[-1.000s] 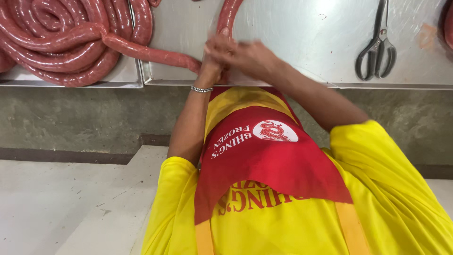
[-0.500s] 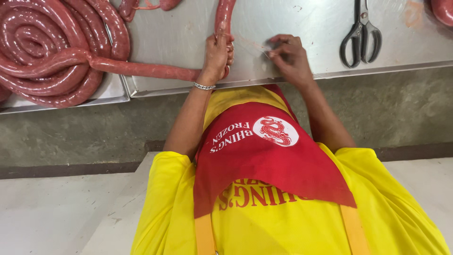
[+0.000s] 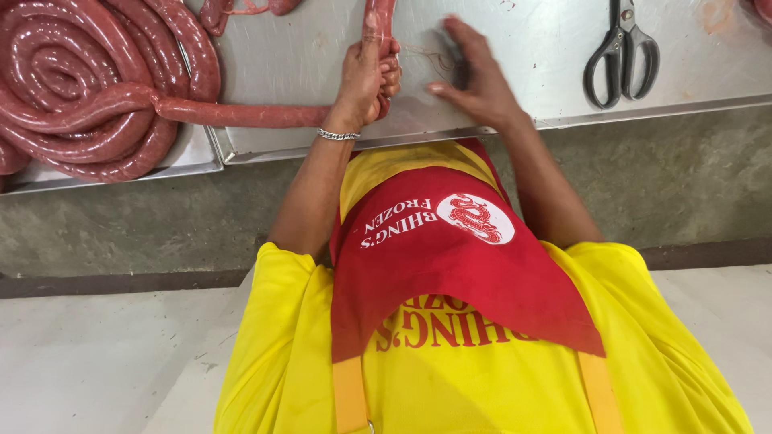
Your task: The person ties sections of sausage links using thread, then cuts the thread with scissors and separates the finished links on a metal tray.
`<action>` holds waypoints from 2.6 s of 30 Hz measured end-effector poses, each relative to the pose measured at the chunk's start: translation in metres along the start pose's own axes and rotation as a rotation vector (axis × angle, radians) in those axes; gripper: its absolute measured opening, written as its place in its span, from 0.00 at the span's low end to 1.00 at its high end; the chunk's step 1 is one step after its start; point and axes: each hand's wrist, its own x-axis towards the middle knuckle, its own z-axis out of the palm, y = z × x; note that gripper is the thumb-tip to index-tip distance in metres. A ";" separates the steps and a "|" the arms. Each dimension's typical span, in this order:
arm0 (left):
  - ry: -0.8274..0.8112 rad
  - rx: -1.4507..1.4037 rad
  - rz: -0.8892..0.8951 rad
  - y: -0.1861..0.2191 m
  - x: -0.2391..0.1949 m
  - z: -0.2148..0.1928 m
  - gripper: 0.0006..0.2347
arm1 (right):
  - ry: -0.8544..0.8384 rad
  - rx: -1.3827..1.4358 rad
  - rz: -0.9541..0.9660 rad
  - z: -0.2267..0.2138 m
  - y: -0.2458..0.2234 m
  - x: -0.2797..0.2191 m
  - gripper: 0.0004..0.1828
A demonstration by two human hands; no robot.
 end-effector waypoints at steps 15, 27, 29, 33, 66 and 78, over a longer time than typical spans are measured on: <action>0.107 0.061 -0.007 -0.012 0.021 -0.039 0.26 | 0.543 -0.323 0.772 -0.140 0.053 -0.251 0.16; 0.079 -0.122 -0.120 0.029 0.010 -0.001 0.25 | -0.140 1.161 0.469 0.117 -0.011 -0.005 0.38; 0.092 -0.180 -0.142 0.036 0.010 -0.011 0.24 | -0.244 1.577 0.498 0.152 -0.007 0.013 0.33; -0.040 -0.268 -0.150 0.056 0.010 -0.042 0.22 | -0.323 1.278 0.563 0.180 -0.004 0.004 0.27; -0.134 0.002 -0.127 0.029 -0.019 -0.054 0.20 | 0.243 0.944 0.537 -0.037 -0.001 -0.076 0.05; 0.193 0.462 0.240 -0.010 0.010 -0.034 0.26 | 0.267 0.465 0.848 -0.079 -0.033 -0.131 0.13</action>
